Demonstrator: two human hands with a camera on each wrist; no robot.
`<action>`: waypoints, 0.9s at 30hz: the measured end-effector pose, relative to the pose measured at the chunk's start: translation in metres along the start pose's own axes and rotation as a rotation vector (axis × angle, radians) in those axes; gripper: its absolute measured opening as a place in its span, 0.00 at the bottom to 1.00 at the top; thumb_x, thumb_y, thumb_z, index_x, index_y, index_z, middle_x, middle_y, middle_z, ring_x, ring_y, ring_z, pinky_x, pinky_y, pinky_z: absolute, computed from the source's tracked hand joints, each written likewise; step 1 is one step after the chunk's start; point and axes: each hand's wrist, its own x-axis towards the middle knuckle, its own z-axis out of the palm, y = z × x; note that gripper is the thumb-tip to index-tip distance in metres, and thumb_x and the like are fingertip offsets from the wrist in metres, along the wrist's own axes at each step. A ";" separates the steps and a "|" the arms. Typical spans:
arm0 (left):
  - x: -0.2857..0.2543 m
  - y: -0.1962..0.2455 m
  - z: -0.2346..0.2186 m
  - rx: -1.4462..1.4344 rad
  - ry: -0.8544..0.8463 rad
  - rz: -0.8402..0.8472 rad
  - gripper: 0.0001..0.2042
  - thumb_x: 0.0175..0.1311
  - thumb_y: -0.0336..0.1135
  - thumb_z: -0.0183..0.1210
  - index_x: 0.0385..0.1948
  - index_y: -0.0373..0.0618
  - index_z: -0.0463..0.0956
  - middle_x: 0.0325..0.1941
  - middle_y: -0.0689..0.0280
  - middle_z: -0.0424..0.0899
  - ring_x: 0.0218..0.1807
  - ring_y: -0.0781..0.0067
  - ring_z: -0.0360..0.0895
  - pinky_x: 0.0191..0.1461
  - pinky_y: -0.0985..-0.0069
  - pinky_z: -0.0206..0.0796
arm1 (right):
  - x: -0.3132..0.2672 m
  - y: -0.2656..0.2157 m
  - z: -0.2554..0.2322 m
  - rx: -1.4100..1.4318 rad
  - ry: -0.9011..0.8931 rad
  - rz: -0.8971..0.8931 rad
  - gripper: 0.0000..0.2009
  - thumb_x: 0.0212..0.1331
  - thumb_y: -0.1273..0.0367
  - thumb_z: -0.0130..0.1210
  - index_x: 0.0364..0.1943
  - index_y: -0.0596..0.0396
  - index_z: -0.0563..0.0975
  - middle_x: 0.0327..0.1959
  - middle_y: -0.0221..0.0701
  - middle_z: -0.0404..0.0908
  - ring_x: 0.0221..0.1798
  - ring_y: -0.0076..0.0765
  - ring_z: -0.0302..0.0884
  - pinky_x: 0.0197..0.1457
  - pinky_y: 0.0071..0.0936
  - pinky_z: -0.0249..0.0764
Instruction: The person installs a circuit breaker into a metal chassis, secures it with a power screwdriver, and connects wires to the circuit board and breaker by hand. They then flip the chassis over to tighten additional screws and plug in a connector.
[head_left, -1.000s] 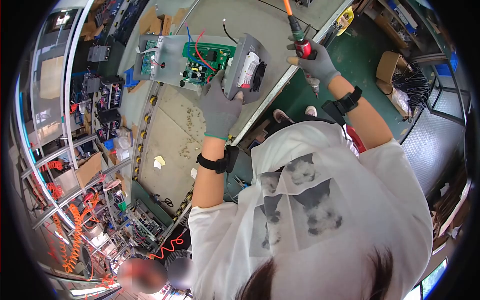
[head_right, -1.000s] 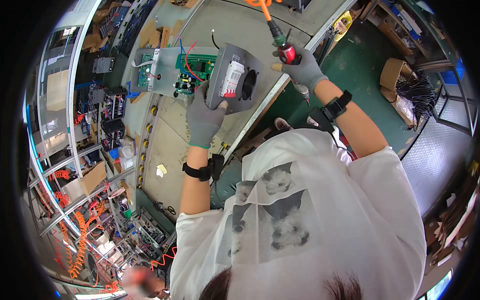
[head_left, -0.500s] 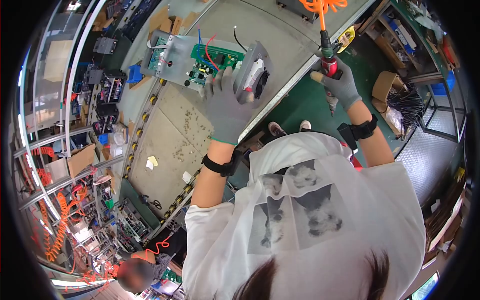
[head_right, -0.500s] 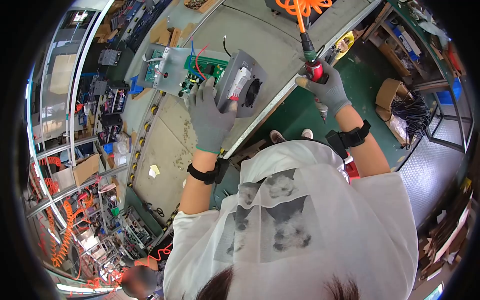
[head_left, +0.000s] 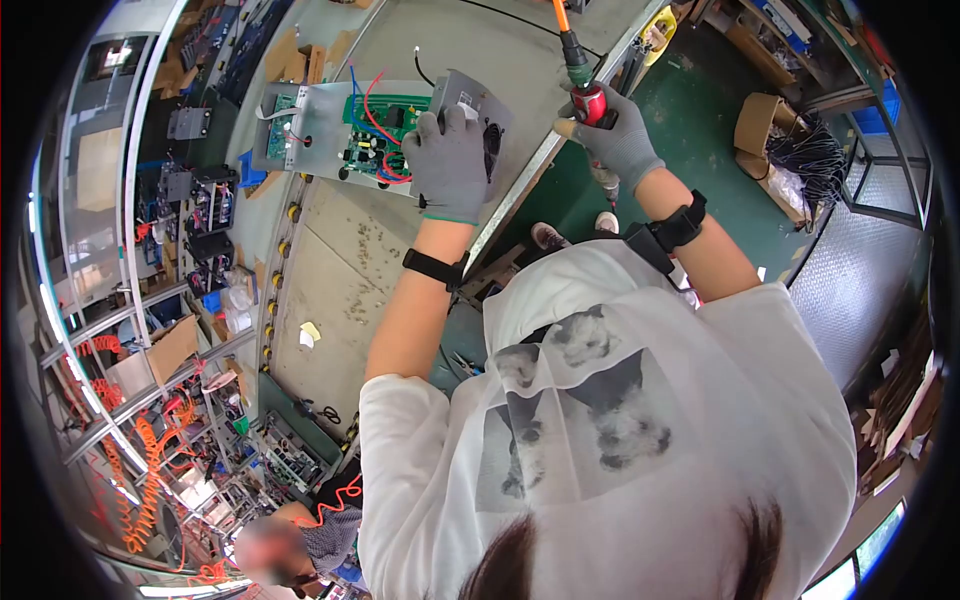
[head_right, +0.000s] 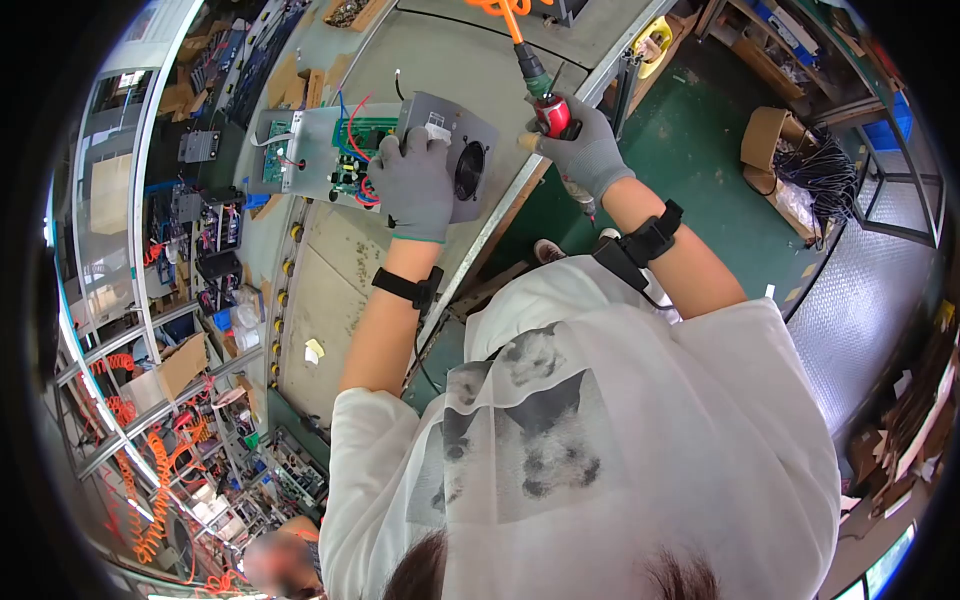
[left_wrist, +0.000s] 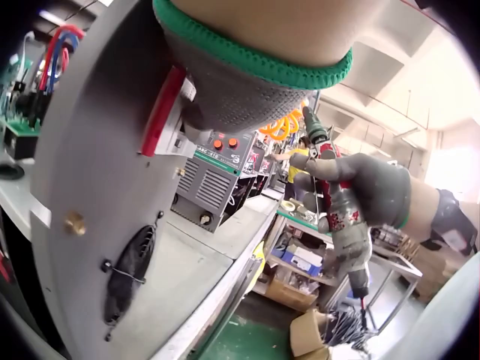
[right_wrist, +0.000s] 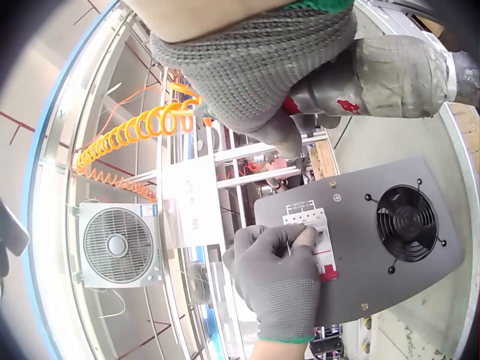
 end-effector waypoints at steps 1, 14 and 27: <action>0.000 0.002 0.003 0.041 -0.020 -0.025 0.05 0.52 0.37 0.58 0.31 0.57 0.78 0.41 0.71 0.72 0.47 0.63 0.67 0.46 0.62 0.61 | -0.003 -0.005 -0.003 -0.043 0.036 0.035 0.29 0.47 0.72 0.69 0.57 0.56 0.72 0.39 0.28 0.81 0.43 0.24 0.77 0.54 0.24 0.73; -0.033 -0.004 -0.029 -0.327 0.099 -0.173 0.12 0.49 0.47 0.65 0.31 0.54 0.79 0.39 0.68 0.74 0.45 0.59 0.71 0.45 0.59 0.61 | -0.009 0.032 -0.035 -0.036 0.159 0.006 0.28 0.48 0.75 0.66 0.57 0.59 0.71 0.36 0.24 0.76 0.39 0.17 0.73 0.49 0.17 0.73; 0.020 -0.009 0.002 -0.177 -0.023 0.003 0.05 0.52 0.41 0.61 0.27 0.55 0.81 0.38 0.69 0.76 0.48 0.62 0.69 0.44 0.62 0.60 | -0.011 0.034 -0.029 0.035 0.171 0.024 0.27 0.48 0.76 0.66 0.56 0.60 0.72 0.36 0.24 0.77 0.39 0.18 0.73 0.48 0.18 0.72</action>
